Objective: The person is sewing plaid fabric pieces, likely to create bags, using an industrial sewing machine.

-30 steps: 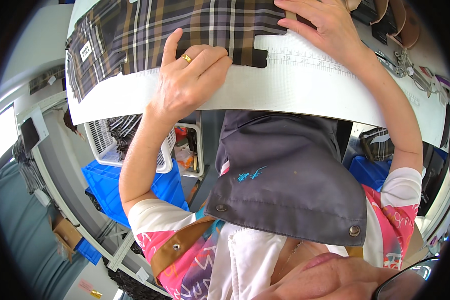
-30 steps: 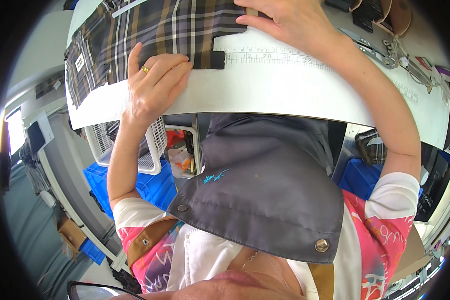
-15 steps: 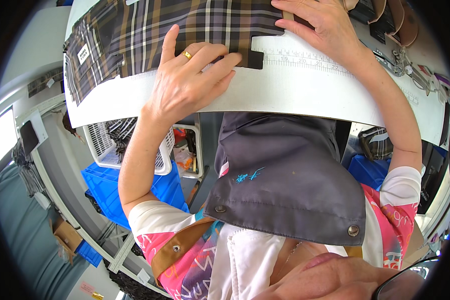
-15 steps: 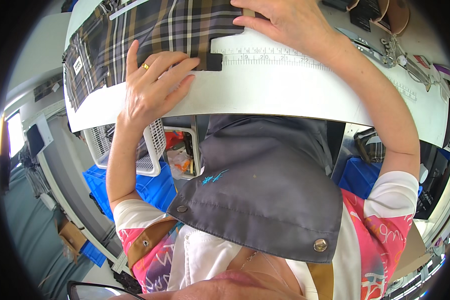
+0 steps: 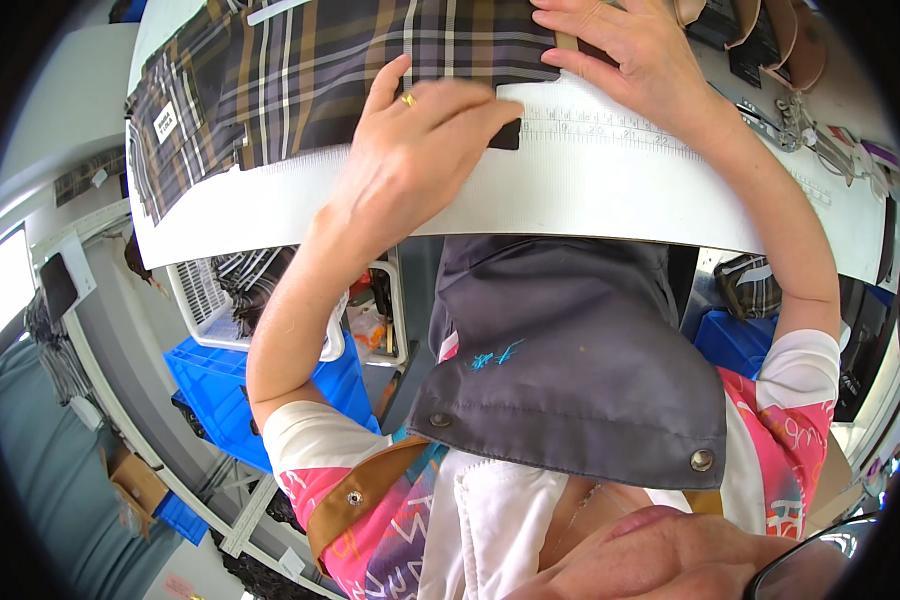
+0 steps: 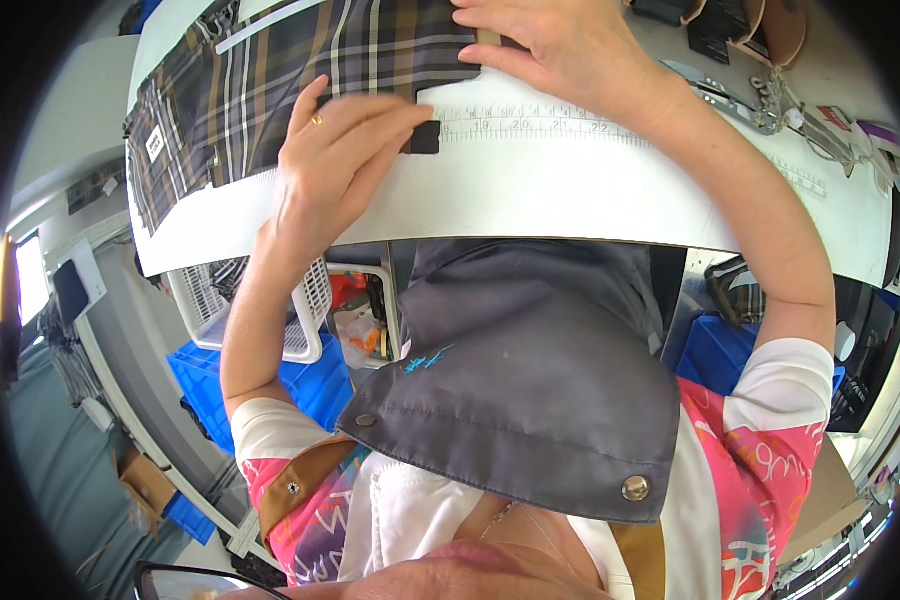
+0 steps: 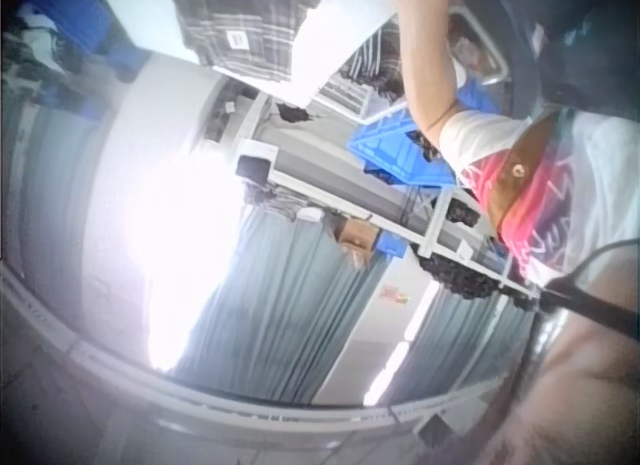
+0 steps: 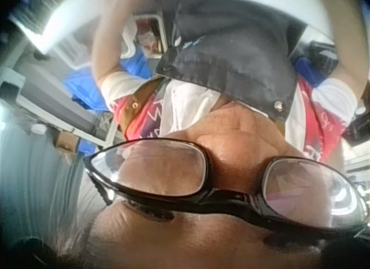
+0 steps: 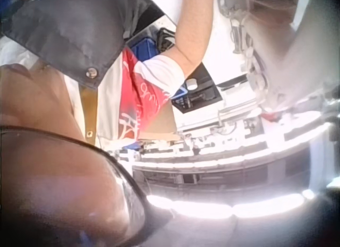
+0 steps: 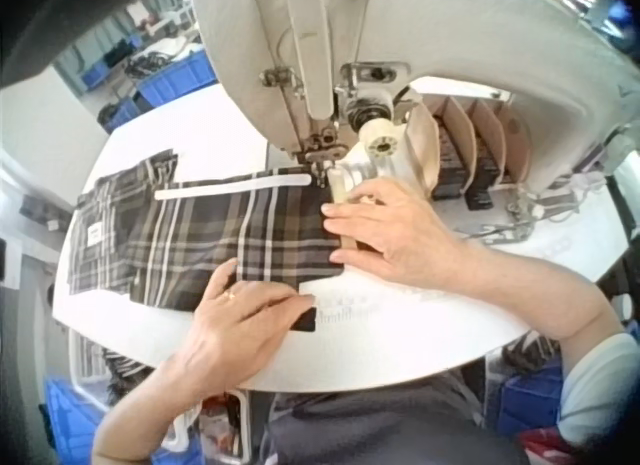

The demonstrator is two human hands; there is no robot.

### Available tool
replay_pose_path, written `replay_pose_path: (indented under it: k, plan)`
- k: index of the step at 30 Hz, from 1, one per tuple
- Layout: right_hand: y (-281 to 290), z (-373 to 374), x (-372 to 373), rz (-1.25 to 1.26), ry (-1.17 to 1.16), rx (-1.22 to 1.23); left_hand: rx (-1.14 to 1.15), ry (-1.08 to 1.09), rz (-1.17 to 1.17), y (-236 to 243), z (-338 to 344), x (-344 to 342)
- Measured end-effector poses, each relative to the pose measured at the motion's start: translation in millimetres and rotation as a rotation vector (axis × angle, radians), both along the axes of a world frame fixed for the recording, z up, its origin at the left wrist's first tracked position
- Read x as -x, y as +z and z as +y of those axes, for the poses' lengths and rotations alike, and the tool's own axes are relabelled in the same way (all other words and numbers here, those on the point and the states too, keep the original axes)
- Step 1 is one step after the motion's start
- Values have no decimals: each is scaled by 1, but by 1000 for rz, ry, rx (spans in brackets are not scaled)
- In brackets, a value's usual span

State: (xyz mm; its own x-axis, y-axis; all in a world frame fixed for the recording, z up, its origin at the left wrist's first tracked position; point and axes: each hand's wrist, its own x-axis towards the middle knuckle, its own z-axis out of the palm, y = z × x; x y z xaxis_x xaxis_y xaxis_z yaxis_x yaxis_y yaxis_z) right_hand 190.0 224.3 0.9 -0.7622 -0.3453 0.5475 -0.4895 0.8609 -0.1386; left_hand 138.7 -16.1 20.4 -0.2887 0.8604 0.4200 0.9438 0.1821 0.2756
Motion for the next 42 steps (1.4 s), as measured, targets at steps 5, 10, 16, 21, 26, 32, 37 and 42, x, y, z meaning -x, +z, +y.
replay_pose_path:
  k: [5, 10, 16, 21, 26, 32, 37, 42]
  plan:
    - [9, -3, -2, -27, -18, -34, -24, 21, 90, -7, 23, 15]
    - [10, -2, -2, -36, -17, -30, 12, -24, 82, -9, 25, 23]
    - [11, -3, -3, -56, -29, -37, -32, -69, 2, -11, 26, 29]
    - [13, -1, -1, -12, -6, -79, -46, -108, -5, -12, 28, 34]
    - [5, 2, 0, -76, -38, -49, -56, -156, -46, -13, 28, 37]
    - [7, 2, 3, -90, -76, -35, -87, -173, -80, -13, 32, 41]
    - [9, 2, 2, -105, -90, -51, -88, -187, -78, -13, 33, 45]
    - [6, 3, 7, -92, -98, -6, -95, -197, -72, -14, 38, 55]
